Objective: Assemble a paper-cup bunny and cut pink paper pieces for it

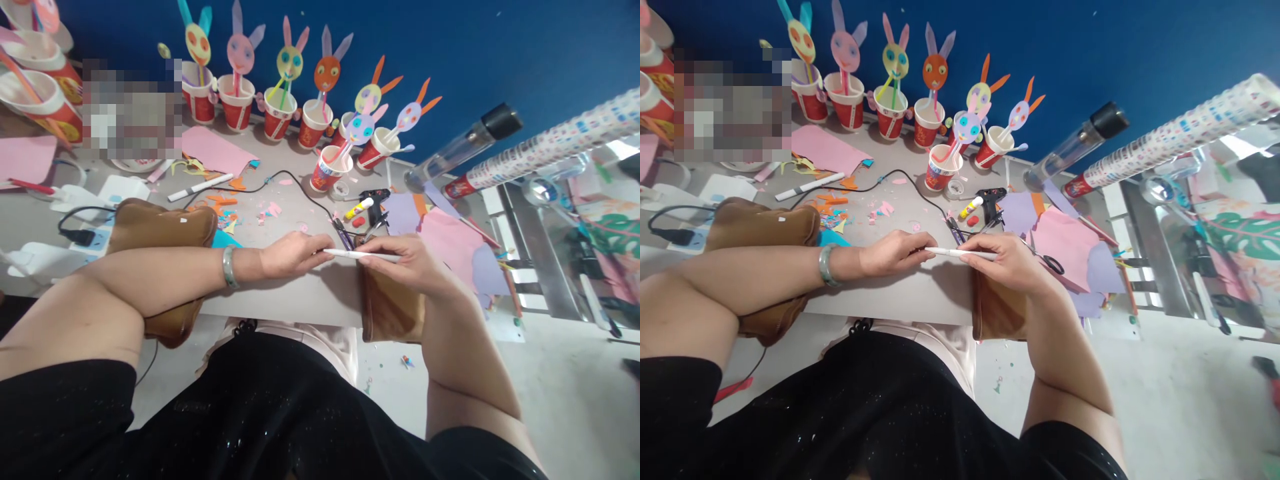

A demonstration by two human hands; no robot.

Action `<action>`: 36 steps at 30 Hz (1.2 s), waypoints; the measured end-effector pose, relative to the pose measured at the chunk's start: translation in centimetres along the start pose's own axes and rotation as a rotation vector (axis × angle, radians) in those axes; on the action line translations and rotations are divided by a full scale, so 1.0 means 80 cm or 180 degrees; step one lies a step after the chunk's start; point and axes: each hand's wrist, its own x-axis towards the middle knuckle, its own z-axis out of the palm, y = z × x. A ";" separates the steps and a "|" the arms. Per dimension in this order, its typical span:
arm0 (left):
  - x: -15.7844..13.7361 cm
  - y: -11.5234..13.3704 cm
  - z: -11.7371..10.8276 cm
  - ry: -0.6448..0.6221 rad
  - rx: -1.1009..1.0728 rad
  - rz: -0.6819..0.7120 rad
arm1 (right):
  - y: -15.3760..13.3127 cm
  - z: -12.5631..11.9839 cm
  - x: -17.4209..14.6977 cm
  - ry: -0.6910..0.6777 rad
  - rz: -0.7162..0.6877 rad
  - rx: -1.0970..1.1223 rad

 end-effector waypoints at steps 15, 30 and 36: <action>-0.005 -0.008 0.008 -0.0183 -0.0111 0.0597 | -0.032 0.017 -0.006 0.0019 -0.0726 -0.0293; 0.002 0.000 0.005 0.0393 -0.2190 -0.0194 | -0.042 0.051 -0.001 0.0420 -0.0826 -0.0608; 0.002 0.005 0.002 0.0018 -0.2915 -0.0425 | -0.043 0.054 -0.003 0.0447 -0.0741 -0.0555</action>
